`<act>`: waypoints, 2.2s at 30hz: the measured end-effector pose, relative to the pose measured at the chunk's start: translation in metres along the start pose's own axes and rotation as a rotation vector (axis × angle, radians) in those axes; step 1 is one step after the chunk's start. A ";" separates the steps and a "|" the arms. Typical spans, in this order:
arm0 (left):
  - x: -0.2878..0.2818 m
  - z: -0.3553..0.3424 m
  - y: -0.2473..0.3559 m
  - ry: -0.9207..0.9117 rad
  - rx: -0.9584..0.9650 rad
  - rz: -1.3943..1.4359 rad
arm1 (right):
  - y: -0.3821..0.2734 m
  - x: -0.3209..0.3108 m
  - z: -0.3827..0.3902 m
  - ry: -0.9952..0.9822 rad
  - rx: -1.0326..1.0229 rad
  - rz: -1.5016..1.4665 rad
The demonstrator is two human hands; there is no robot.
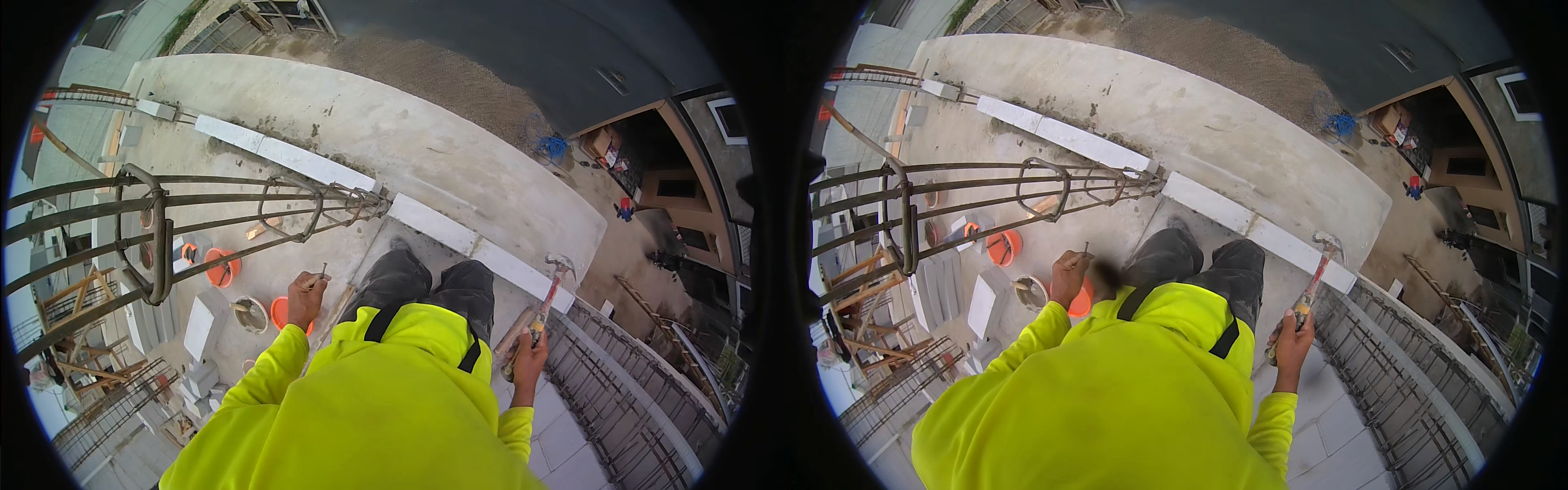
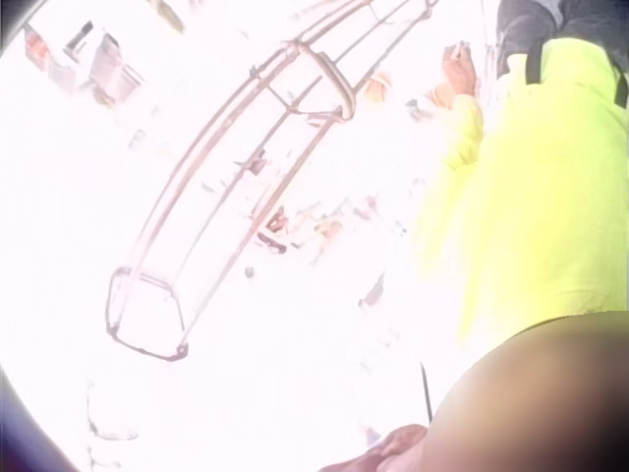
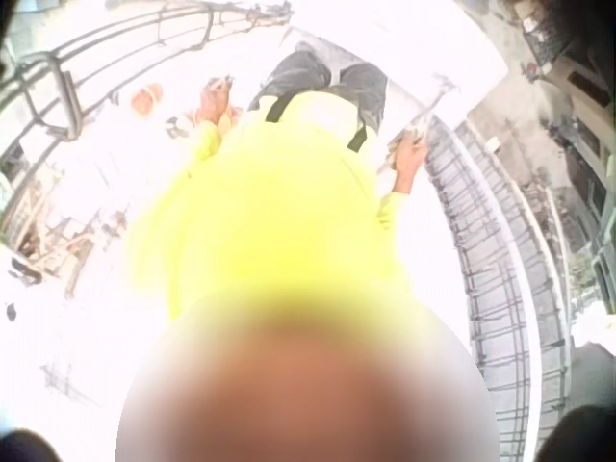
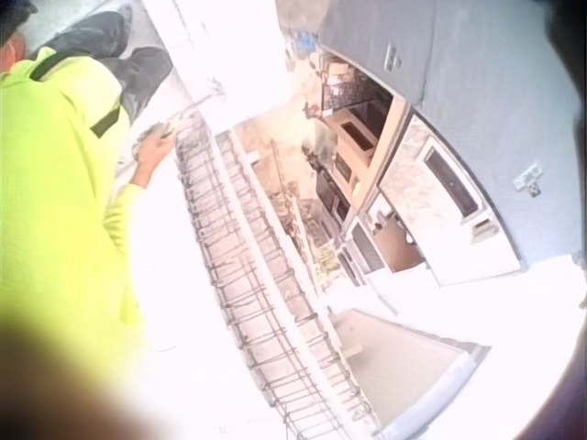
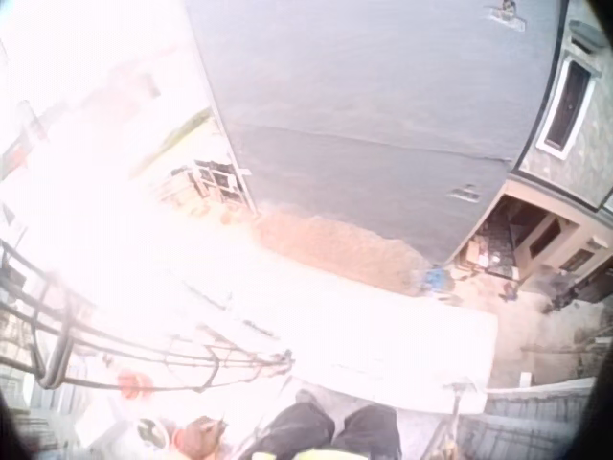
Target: The person positions white concrete blocks along a curved edge on a rooftop, secures them with nails using a hammer, and applies mortar into the joints with a trowel. The person repeatedly picks up blocks, aligns them, hammers nails, and fills gaps with mortar.
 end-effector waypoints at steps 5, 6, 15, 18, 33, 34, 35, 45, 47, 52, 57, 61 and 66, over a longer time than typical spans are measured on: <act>0.055 0.020 0.110 -0.173 0.246 -0.159 | -0.046 0.038 -0.048 -0.100 0.001 -0.004; 0.066 0.013 0.132 -0.173 0.255 -0.151 | -0.062 0.049 -0.059 -0.136 -0.029 0.001; 0.161 -0.101 0.219 0.007 0.372 0.267 | -0.178 0.157 -0.188 -0.534 -0.154 0.302; 0.185 -0.168 0.166 0.328 0.036 0.346 | -0.194 0.202 -0.267 -0.751 -0.139 0.527; 0.192 -0.569 -0.147 0.023 0.095 -0.596 | 0.147 0.520 -0.488 -1.104 0.277 0.586; 0.199 -0.573 -0.162 0.002 0.154 -0.623 | 0.171 0.540 -0.489 -1.107 0.289 0.578; 0.203 -0.573 -0.183 -0.061 0.109 -0.615 | 0.188 0.558 -0.489 -1.104 0.288 0.563; 0.196 -0.540 -0.251 -0.223 0.013 -0.454 | 0.244 0.608 -0.459 -1.247 0.411 0.569; 0.196 -0.538 -0.252 -0.223 0.031 -0.438 | 0.241 0.607 -0.462 -1.196 0.422 0.544; 0.195 -0.544 -0.262 -0.215 -0.081 -0.501 | 0.236 0.611 -0.458 -1.297 0.373 0.697; 0.226 -0.575 -0.288 -0.303 -0.189 -0.463 | 0.234 0.610 -0.467 -1.313 0.344 0.691; 0.262 -0.596 -0.316 -0.469 -0.152 -0.589 | 0.226 0.609 -0.492 -1.235 0.033 0.652; 0.281 -0.596 -0.345 -0.569 -0.210 -0.562 | 0.212 0.607 -0.525 -1.111 -0.260 0.491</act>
Point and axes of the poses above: each hand's wrist, its own z-axis away from the middle knuckle, its own x-axis out of the palm, y = z × x, the point moved 10 cm from there along -z, towards the middle knuckle, and after that the axes turned 1 degree about -y, right-handed, at the moved point
